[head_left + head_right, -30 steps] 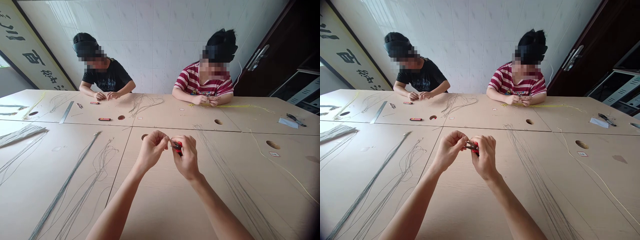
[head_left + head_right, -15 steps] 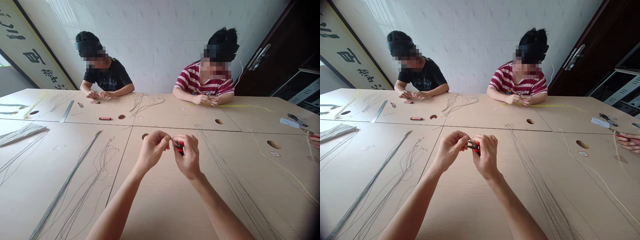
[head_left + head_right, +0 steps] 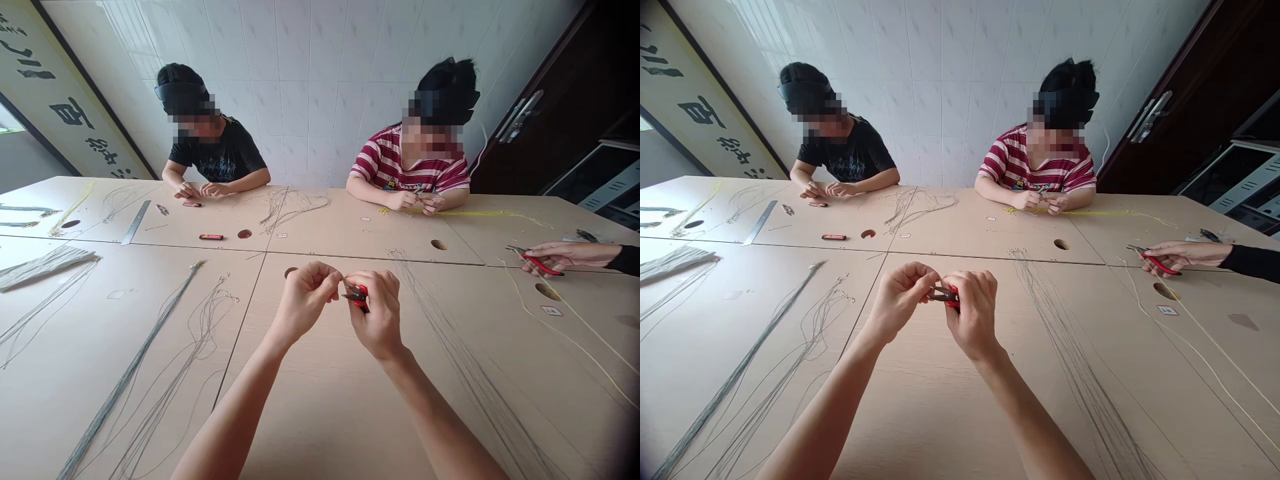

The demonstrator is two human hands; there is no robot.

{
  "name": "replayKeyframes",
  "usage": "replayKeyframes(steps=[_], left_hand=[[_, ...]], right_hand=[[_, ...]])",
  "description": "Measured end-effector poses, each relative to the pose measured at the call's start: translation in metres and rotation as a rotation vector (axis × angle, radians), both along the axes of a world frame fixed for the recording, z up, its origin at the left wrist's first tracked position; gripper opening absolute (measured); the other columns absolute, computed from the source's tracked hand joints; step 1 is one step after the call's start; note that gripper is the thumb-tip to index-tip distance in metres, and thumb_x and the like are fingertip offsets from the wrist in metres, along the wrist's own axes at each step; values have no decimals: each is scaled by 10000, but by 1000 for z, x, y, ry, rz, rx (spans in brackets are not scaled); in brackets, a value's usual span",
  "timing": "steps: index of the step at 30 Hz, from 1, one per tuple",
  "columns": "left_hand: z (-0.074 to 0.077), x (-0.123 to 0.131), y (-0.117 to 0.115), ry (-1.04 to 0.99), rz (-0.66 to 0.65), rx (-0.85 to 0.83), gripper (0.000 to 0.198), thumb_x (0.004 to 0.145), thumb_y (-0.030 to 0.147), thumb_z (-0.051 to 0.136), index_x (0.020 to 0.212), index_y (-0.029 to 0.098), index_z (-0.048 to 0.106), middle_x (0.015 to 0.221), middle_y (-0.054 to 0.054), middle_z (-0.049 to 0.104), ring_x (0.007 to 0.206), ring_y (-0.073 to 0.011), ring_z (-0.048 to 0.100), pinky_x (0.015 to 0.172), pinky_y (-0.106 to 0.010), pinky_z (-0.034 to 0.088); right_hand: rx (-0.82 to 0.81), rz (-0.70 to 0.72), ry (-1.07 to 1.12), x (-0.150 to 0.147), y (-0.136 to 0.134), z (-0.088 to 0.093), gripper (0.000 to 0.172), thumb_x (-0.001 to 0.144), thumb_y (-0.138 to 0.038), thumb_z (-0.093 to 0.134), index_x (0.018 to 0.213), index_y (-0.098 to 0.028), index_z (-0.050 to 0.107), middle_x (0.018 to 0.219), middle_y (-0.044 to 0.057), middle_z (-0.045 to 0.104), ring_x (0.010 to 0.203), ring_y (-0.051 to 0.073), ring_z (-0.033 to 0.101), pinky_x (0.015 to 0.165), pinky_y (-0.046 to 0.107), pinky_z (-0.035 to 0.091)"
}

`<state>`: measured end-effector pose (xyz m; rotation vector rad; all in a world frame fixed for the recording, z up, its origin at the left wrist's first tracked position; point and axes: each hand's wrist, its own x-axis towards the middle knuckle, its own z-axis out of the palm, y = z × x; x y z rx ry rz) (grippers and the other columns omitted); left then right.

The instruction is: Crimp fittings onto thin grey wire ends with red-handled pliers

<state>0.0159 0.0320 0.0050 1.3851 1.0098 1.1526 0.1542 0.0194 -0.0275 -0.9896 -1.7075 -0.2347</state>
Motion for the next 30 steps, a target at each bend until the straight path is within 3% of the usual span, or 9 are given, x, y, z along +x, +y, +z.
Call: replayKeyframes(steps=[12, 17, 20, 22, 26, 30], left_hand=[[-3, 0, 1, -2, -8, 16, 191, 861, 308, 594, 746, 157, 596, 609, 24, 556, 577, -85, 483, 533, -212, 371], [-3, -1, 2, 28, 43, 30, 181, 865, 302, 574, 754, 159, 587, 605, 26, 553, 571, -84, 488, 545, -210, 391], [-4, -2, 4, 128, 119, 95, 154, 865, 283, 557, 766, 167, 583, 595, 29, 551, 552, -85, 478, 524, -208, 383], [-10, -2, 7, 201, 150, 165, 134, 868, 274, 546, 783, 176, 577, 594, 32, 555, 542, -88, 474, 514, -208, 380], [-31, 1, 15, 316, 125, 267, 117, 892, 266, 509, 821, 187, 558, 610, 33, 575, 550, -97, 497, 549, -216, 406], [-55, 4, 19, 370, 113, 305, 118, 910, 267, 483, 843, 192, 545, 632, 29, 589, 558, -103, 516, 541, -214, 400]], right_hand=[[-22, -5, -10, 0, 1, -2, 186, 862, -55, 502, 913, -235, 503, 852, 19, 671, 765, 166, 552, 781, 350, 387], [-123, 82, 99, 1, -4, -2, 117, 883, -128, 531, 937, -232, 526, 884, 37, 657, 809, 176, 555, 792, 355, 410], [-416, 176, 272, 8, -9, 2, 50, 904, -250, 543, 943, -221, 556, 882, 37, 616, 774, 162, 530, 720, 317, 414], [-718, 255, 384, 15, -12, 2, 142, 900, -349, 554, 870, -211, 573, 838, 26, 589, 734, 149, 497, 677, 300, 393], [-1316, 495, 697, 28, -15, -7, 294, 862, -445, 577, 733, -181, 571, 854, 51, 611, 776, 154, 510, 715, 309, 398], [-1756, 770, 1065, 35, -21, -18, 324, 835, -494, 575, 743, -189, 516, 854, 67, 610, 823, 188, 545, 754, 374, 446]])
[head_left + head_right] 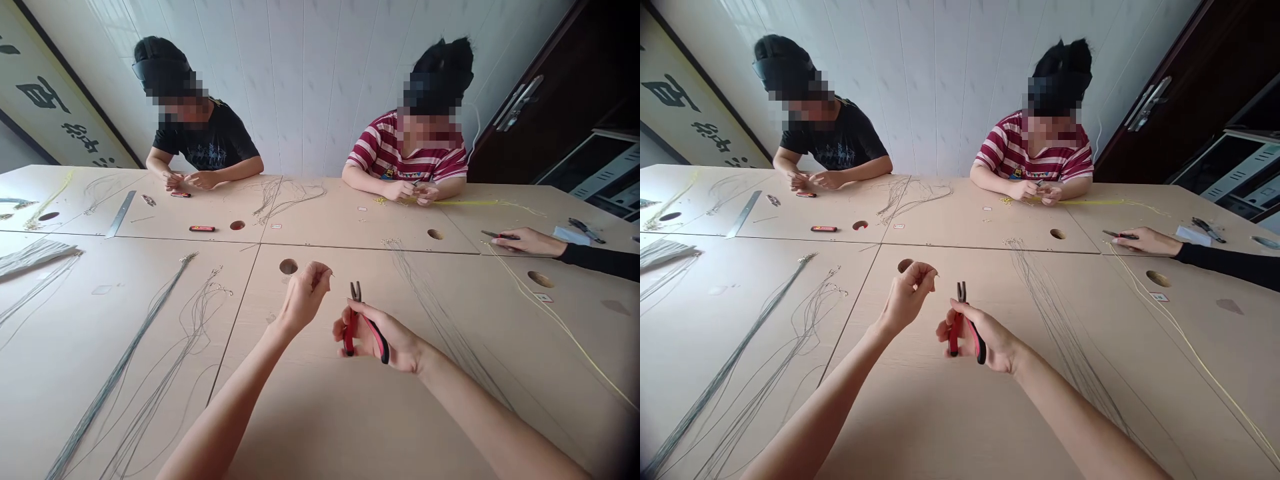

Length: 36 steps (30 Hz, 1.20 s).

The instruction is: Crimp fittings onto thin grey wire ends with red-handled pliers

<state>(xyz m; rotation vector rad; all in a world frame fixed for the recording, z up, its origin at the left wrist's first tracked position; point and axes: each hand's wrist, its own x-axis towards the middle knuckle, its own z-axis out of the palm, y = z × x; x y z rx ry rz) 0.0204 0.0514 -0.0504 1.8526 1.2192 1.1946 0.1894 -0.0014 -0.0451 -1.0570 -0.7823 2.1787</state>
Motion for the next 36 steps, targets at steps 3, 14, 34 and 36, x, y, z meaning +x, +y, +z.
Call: replayKeyframes(steps=[3, 14, 34, 36], left_hand=[[-12, 2, 0, 18, 5, 20, 118, 921, 271, 474, 860, 196, 543, 634, 33, 587, 554, -100, 519, 542, -207, 396], [-56, 2, -4, 58, 100, 199, 128, 939, 256, 444, 919, 194, 555, 725, 1, 607, 639, -112, 546, 663, -239, 450], [-78, 3, -5, 133, 45, 273, 121, 943, 211, 453, 924, 190, 571, 736, -15, 638, 660, -114, 562, 651, -232, 456], [-78, 2, -6, 145, 40, 275, 122, 945, 215, 451, 931, 192, 571, 743, -17, 637, 671, -116, 566, 660, -236, 459]], right_hand=[[-1, 98, -88, 4, -6, 0, 238, 786, -389, 649, 902, -202, 558, 890, 37, 583, 840, 176, 541, 768, 364, 451], [916, 28, -1185, 2, -4, -29, 93, 735, -127, 471, 784, -204, 493, 771, 24, 577, 768, 191, 525, 674, 310, 403], [839, 38, -1142, -1, 1, -46, 57, 747, -163, 454, 758, -215, 475, 725, 9, 588, 683, 172, 548, 633, 285, 394], [862, 24, -1149, -1, 1, -47, 53, 746, -165, 455, 746, -218, 461, 697, 1, 569, 656, 165, 529, 616, 278, 391]])
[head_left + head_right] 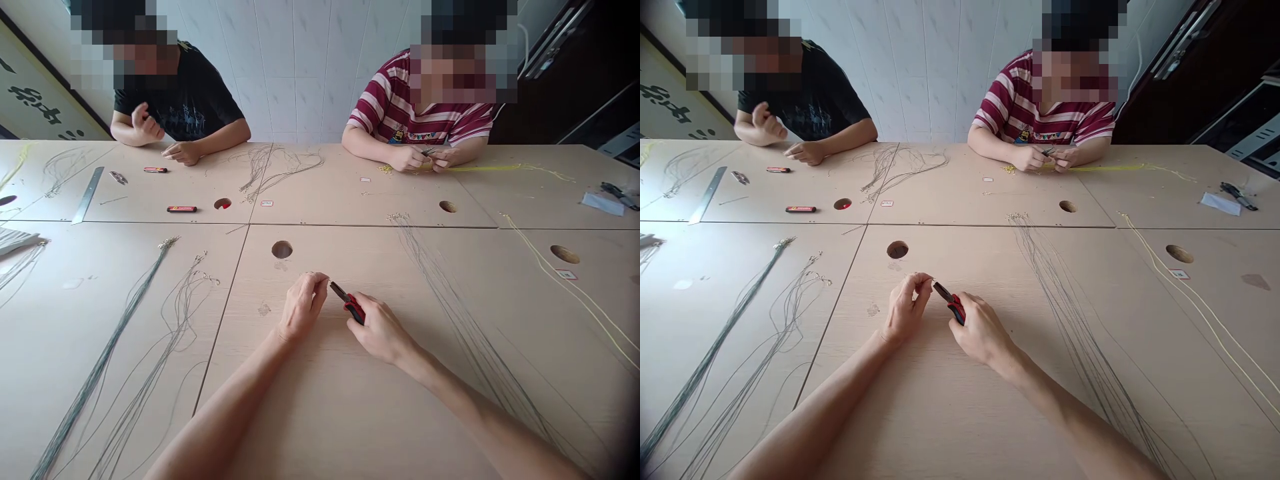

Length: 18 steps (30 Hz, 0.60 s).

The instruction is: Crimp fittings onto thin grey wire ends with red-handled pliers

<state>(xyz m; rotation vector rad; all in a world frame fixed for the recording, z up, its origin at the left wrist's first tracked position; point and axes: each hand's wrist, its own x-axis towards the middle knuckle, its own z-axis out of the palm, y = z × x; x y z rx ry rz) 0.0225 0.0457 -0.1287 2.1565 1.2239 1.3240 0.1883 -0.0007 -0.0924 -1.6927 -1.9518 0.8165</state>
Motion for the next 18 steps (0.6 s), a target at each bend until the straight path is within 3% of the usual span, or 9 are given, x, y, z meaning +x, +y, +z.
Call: replayKeyframes(steps=[18], left_hand=[[0, -1, 0, 49, -25, 0, 134, 948, 214, 439, 911, 195, 566, 728, -15, 634, 637, -114, 562, 656, -246, 467]], right_hand=[[15, 11, -20, 2, 2, -3, 67, 763, -159, 451, 743, -223, 453, 669, -9, 555, 620, 156, 518, 587, 266, 384]])
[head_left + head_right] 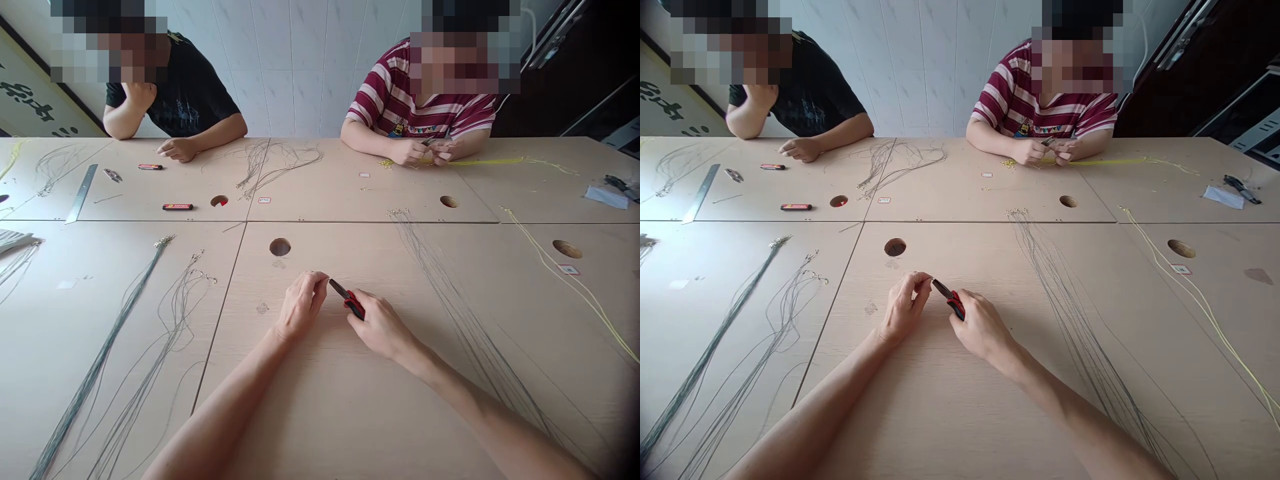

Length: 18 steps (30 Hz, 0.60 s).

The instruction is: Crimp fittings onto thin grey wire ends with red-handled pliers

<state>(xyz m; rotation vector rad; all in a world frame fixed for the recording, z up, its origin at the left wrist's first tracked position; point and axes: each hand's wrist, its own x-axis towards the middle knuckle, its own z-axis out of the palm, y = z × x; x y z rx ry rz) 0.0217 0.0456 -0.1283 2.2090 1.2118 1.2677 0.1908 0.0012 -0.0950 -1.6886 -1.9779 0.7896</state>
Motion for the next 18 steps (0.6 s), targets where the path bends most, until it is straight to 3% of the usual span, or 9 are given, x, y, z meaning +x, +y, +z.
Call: replayKeyframes(steps=[18], left_hand=[[2, -1, 2, 97, -6, 167, 116, 956, 171, 428, 944, 197, 541, 739, -16, 627, 637, -123, 570, 621, -235, 459]], right_hand=[[13, 1, -43, 0, -3, 2, 113, 751, -145, 455, 715, -226, 384, 658, -11, 524, 616, 153, 477, 585, 267, 343]])
